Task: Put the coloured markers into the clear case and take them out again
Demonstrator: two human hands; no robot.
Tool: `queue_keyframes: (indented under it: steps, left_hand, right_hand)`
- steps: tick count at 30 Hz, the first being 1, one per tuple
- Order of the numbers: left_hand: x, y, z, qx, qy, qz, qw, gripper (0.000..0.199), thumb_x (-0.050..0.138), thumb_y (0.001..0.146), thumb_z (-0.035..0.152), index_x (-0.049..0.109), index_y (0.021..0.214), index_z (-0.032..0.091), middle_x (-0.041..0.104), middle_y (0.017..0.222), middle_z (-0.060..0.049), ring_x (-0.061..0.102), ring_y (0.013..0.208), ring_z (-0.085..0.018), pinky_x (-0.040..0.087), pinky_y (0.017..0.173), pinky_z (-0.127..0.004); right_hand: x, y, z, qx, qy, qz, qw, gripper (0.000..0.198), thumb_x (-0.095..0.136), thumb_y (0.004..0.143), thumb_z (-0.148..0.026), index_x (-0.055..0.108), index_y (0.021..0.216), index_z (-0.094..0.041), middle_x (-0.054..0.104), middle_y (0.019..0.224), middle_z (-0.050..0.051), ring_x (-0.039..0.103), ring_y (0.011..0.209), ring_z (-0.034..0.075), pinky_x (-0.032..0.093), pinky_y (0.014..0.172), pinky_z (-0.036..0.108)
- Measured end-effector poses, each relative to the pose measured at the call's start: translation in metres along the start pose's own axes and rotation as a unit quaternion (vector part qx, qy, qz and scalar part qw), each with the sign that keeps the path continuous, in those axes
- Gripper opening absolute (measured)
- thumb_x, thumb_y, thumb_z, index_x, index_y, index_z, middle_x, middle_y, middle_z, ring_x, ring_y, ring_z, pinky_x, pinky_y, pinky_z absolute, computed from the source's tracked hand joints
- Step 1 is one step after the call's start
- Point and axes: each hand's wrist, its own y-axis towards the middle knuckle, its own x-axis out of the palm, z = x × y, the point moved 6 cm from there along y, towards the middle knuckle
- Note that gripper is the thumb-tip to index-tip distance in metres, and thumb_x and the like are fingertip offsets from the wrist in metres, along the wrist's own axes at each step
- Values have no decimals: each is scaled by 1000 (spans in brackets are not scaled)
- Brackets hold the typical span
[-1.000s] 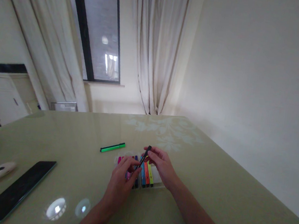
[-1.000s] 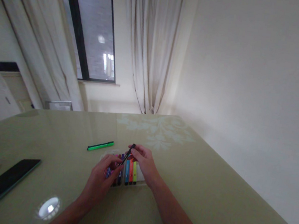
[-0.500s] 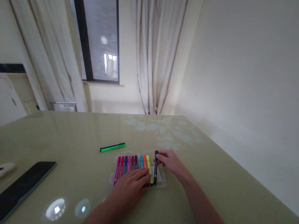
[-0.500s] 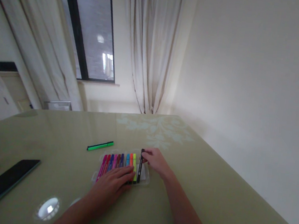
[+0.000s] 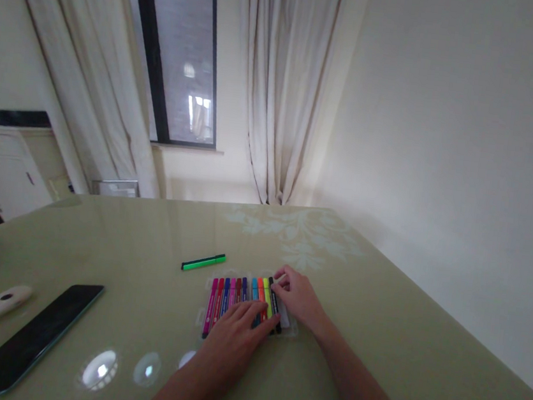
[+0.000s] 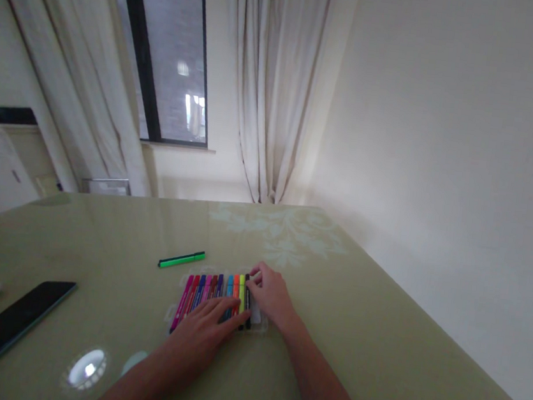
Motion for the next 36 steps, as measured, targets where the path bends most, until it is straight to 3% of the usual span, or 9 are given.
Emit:
queue_keyframes:
  steps: [6, 14, 17, 20, 24, 27, 31, 34, 36]
  left_hand:
    - [0, 2, -2, -12, -1, 2, 1000, 60, 52, 97, 15, 45, 151, 39, 56, 145, -7, 52, 134, -29, 43, 113, -50]
    - [-9, 7, -9, -48, -78, -1, 996, 42, 51, 102, 32, 56, 144, 32, 60, 144, -8, 56, 131, -28, 45, 112, -49]
    - [-21, 4, -48, -125, -133, 44, 982, 43, 36, 107, 36, 57, 143, 27, 65, 139, -7, 60, 126, -23, 48, 110, -42]
    - [-29, -16, -109, -276, -48, 117, 953, 46, 30, 106, 25, 58, 142, 20, 63, 141, -11, 55, 132, -26, 43, 112, -46]
    - [-23, -39, -153, -358, 68, 77, 928, 50, 31, 104, 19, 46, 152, 21, 57, 149, -11, 49, 135, -30, 40, 109, -51]
    - [-24, -45, -157, -377, 111, 49, 918, 42, 38, 104, 26, 56, 142, 23, 62, 139, -12, 54, 127, -31, 43, 103, -48]
    - [-37, -44, -152, -382, 122, 58, 914, 30, 45, 101, 30, 71, 112, 21, 67, 121, -11, 59, 115, -31, 46, 94, -45]
    - [-49, -42, -144, -368, 87, 117, 918, 29, 43, 101, 31, 68, 107, 18, 70, 112, -12, 62, 108, -31, 47, 93, -45]
    - [-55, -37, -134, -351, 5, 185, 918, 28, 43, 101, 34, 65, 109, 18, 72, 107, -11, 65, 103, -30, 49, 93, -45]
  right_hand:
    - [0, 0, -3, -27, -59, 1, 998, 8, 67, 81, -16, 73, 78, -20, 74, 79, 3, 64, 72, 17, 45, 69, 28]
    - [1, 2, 9, -26, -43, -17, 999, 9, 67, 82, -20, 76, 80, -19, 75, 82, 4, 64, 75, 18, 46, 72, 29]
    - [1, 2, 8, -25, -44, -28, 998, 9, 67, 83, -21, 75, 84, -17, 75, 85, 5, 64, 76, 18, 45, 72, 28]
    - [0, 1, 5, -19, -50, -30, 998, 12, 67, 84, -20, 76, 91, -17, 76, 90, 6, 63, 78, 18, 45, 72, 28]
    - [0, 0, -1, -29, -58, -31, 997, 15, 65, 86, -20, 75, 97, -17, 76, 92, 7, 64, 78, 18, 44, 73, 29]
    - [0, -1, -2, -33, -62, -32, 997, 15, 64, 87, -18, 75, 97, -17, 75, 91, 6, 63, 77, 18, 44, 72, 29]
    - [-1, -1, -2, -38, -69, 7, 997, 13, 66, 86, -19, 74, 96, -17, 73, 95, 7, 61, 79, 18, 44, 76, 30]
    - [-2, -2, -10, -58, -48, 58, 996, 11, 65, 88, -22, 73, 94, -16, 71, 96, 7, 60, 77, 18, 44, 77, 31]
    - [2, -3, -16, -68, 3, 59, 996, 14, 64, 91, -27, 74, 92, -17, 71, 93, 7, 60, 75, 17, 45, 75, 31]
